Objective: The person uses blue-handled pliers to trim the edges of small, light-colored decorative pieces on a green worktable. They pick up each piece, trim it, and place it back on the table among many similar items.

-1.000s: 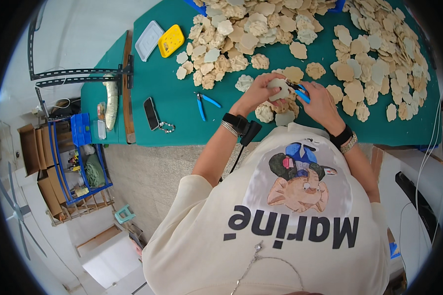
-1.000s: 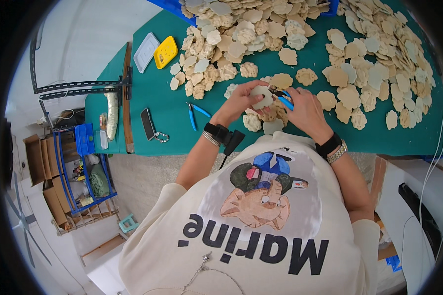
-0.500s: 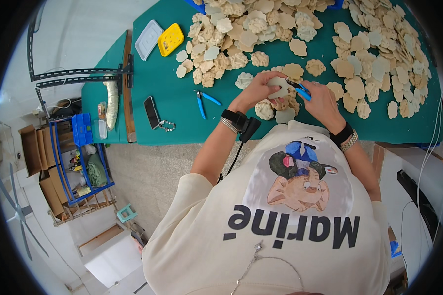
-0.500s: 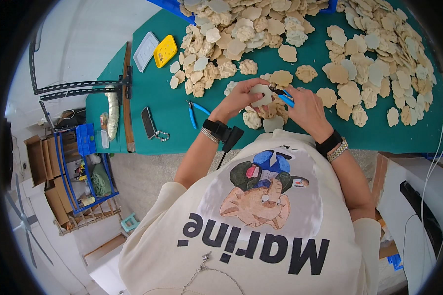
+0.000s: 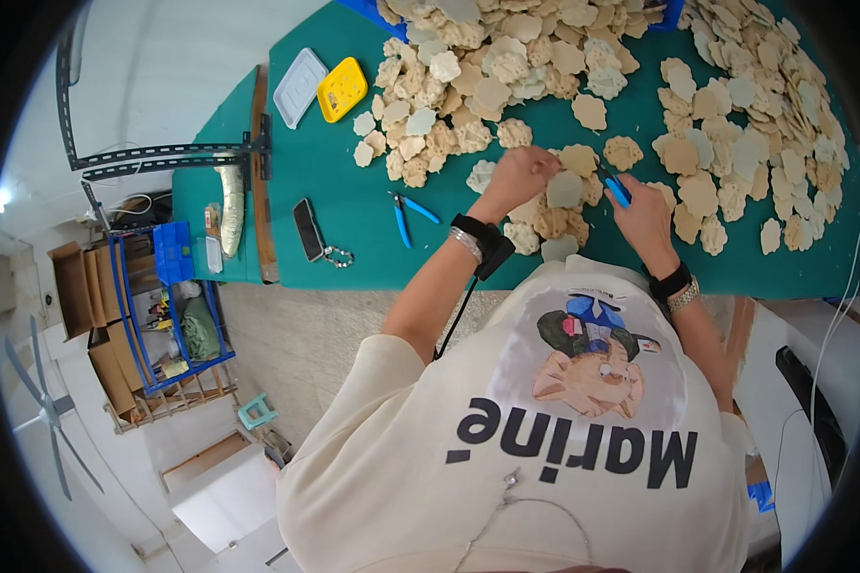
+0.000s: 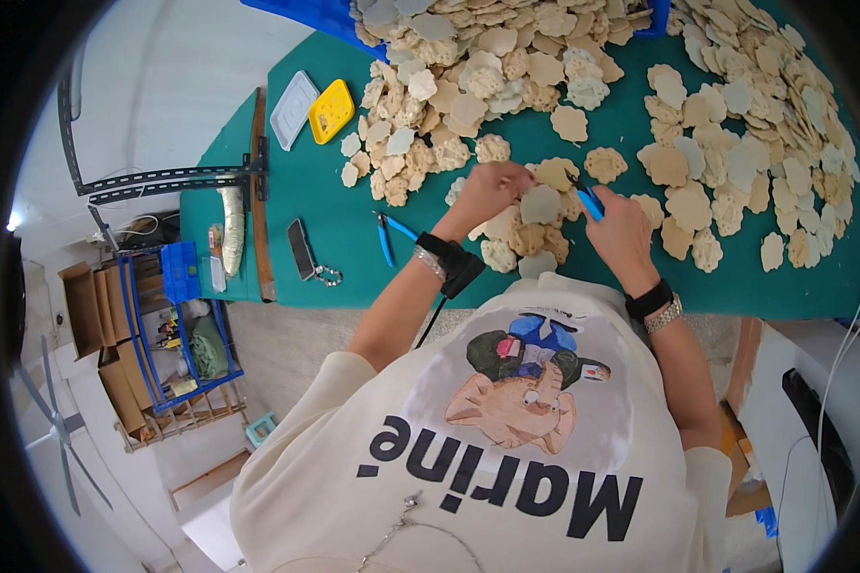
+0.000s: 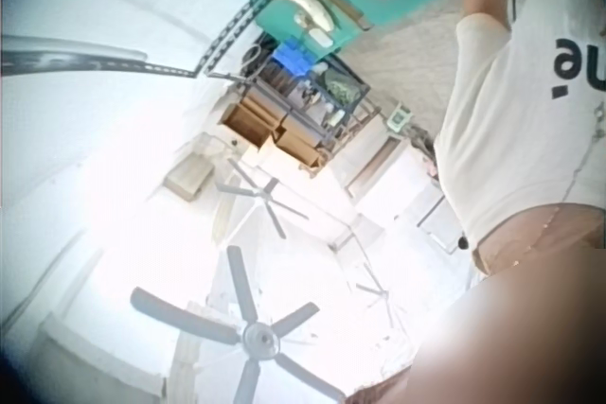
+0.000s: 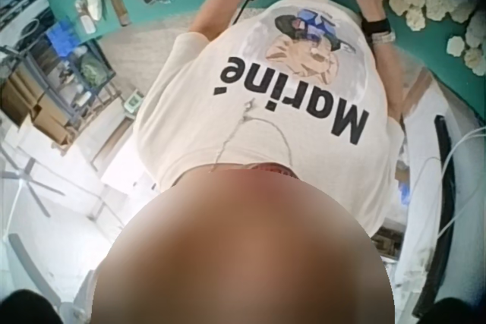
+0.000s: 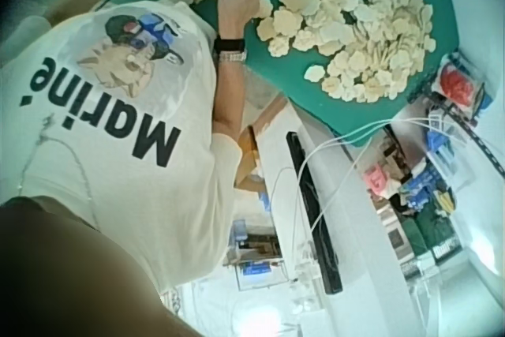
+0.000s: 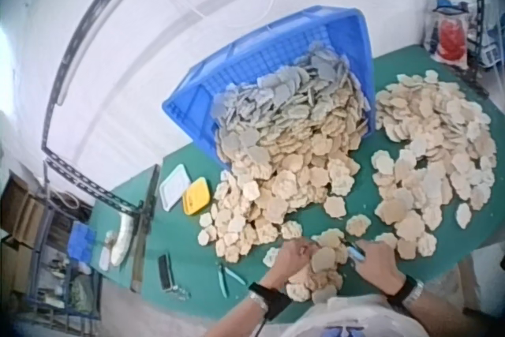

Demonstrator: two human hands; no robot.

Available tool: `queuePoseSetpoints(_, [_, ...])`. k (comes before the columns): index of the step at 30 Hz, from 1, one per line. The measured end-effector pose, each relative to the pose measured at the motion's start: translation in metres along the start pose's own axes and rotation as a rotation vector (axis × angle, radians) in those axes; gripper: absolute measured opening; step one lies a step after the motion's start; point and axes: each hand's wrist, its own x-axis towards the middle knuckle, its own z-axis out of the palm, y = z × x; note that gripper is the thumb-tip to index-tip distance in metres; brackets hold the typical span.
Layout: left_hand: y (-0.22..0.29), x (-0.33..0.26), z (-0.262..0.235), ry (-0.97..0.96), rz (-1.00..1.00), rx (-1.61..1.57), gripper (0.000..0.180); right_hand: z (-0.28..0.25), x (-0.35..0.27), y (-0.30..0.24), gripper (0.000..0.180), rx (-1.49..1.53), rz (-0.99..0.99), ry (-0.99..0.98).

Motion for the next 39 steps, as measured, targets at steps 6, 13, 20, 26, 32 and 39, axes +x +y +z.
queuePoseSetpoints(6, [-0.026,0.040,0.010,0.384,-0.282,0.729,0.048,0.004,0.006,0.007,0.022,-0.006,-0.020,0.032])
queuePoseSetpoints(13, [-0.032,0.058,0.017,0.262,-0.258,0.798,0.030,0.007,0.008,0.011,0.019,0.036,-0.018,0.040])
queuePoseSetpoints(20, [-0.009,0.021,-0.014,0.049,-0.357,-0.242,0.035,0.004,0.010,0.009,0.023,0.058,-0.099,-0.002])
queuePoseSetpoints(26, [0.015,-0.010,-0.015,-0.199,-0.221,-0.731,0.031,0.008,0.012,-0.001,0.033,0.164,-0.185,-0.100])
queuePoseSetpoints(32, [0.023,-0.018,-0.012,-0.210,-0.195,-0.760,0.030,0.006,0.007,-0.006,0.034,0.160,-0.227,-0.128])
queuePoseSetpoints(39, [0.026,-0.020,-0.011,-0.218,-0.177,-0.710,0.030,0.003,0.001,-0.009,0.033,0.121,-0.216,-0.099])
